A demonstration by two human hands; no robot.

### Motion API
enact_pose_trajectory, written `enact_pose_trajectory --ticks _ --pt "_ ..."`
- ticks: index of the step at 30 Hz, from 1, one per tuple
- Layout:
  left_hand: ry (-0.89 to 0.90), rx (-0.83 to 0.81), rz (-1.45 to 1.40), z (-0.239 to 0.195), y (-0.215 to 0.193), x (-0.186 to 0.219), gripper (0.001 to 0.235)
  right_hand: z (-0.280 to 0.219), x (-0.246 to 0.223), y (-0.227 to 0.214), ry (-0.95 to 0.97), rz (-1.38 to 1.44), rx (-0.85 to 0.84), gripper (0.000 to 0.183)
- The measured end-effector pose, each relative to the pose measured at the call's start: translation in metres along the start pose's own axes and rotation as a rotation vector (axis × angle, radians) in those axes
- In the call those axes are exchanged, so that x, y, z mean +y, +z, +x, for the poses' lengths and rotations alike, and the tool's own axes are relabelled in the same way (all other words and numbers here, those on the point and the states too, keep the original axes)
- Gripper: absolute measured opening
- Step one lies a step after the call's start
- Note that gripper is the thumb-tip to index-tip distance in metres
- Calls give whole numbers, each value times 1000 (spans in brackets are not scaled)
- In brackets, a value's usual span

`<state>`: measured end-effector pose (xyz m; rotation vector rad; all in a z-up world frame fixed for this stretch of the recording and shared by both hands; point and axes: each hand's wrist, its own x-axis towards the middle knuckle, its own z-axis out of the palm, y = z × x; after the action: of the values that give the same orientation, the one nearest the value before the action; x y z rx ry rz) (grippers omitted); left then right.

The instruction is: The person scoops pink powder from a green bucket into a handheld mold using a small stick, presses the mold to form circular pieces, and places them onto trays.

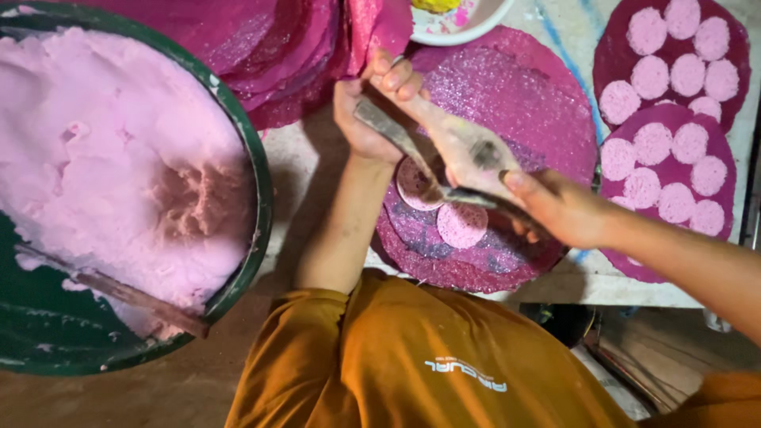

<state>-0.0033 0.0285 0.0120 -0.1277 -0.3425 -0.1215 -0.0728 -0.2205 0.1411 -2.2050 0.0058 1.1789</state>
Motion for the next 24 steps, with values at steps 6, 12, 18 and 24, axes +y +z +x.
enact_pose_trajectory --ticks 6,12,18,24 --pt "-30 -75 92 17 -5 1 28 6 7 -3 -151 -60 96 78" --pt "-32 -61 88 18 -4 4 27 12 17 1 -116 -31 135 72" --pt "-43 101 638 24 34 20 53 21 35 11 -383 163 161 73" --pt "-308 263 1521 -33 59 14 68 -5 65 12 -529 656 133 82"
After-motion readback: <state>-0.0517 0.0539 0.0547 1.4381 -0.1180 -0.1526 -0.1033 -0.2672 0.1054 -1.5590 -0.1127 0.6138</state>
